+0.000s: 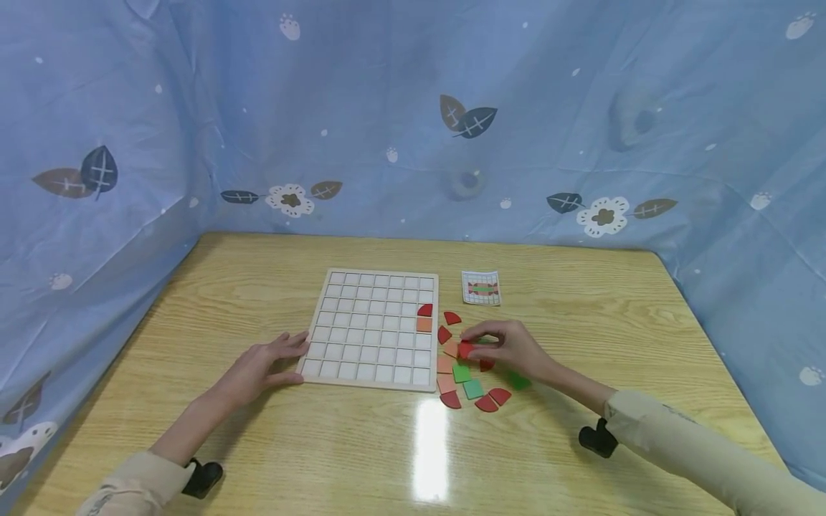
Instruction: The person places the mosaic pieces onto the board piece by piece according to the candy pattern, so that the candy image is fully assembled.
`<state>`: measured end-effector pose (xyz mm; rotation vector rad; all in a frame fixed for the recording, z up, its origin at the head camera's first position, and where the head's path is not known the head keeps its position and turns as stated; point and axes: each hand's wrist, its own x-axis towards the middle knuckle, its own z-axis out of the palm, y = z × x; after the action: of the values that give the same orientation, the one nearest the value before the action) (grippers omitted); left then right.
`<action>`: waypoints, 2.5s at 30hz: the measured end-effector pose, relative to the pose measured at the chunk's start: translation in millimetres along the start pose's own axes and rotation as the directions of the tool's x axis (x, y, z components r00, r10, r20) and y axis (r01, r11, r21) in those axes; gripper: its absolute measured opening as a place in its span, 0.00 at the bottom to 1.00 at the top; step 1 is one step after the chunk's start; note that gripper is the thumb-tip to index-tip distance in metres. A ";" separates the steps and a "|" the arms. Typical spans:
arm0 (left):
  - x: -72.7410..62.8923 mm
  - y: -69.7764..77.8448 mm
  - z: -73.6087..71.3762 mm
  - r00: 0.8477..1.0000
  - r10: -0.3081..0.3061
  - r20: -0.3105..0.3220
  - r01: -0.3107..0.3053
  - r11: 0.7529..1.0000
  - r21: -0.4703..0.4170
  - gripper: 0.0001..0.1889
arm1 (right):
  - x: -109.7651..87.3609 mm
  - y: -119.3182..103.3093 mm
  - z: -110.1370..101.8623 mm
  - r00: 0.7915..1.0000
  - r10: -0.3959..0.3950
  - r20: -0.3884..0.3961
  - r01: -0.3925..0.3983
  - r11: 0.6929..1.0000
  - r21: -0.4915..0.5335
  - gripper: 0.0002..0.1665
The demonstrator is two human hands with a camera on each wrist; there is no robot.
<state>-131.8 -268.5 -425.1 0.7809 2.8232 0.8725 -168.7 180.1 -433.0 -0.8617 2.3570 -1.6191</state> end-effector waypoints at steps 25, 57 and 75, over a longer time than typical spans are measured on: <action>-0.6 0.8 -0.4 1.000 -0.021 0.009 0.021 1.000 0.013 0.33 | 46.9 1.5 32.0 0.987 -0.118 0.106 0.128 0.988 -0.089 0.14; -0.5 1.3 -1.2 1.000 -0.030 0.009 0.030 1.000 -0.008 0.32 | 54.3 -3.6 39.8 0.991 -0.091 0.102 0.116 0.957 -0.267 0.12; 0.3 1.7 -1.0 1.000 -0.026 0.011 0.026 1.000 -0.005 0.32 | 54.9 -6.0 41.9 0.990 -0.098 0.097 0.123 0.943 -0.309 0.08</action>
<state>-131.5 -267.7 -423.3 0.7438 2.8144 0.8685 -193.6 115.4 -434.1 -1.1132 2.5915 -1.2316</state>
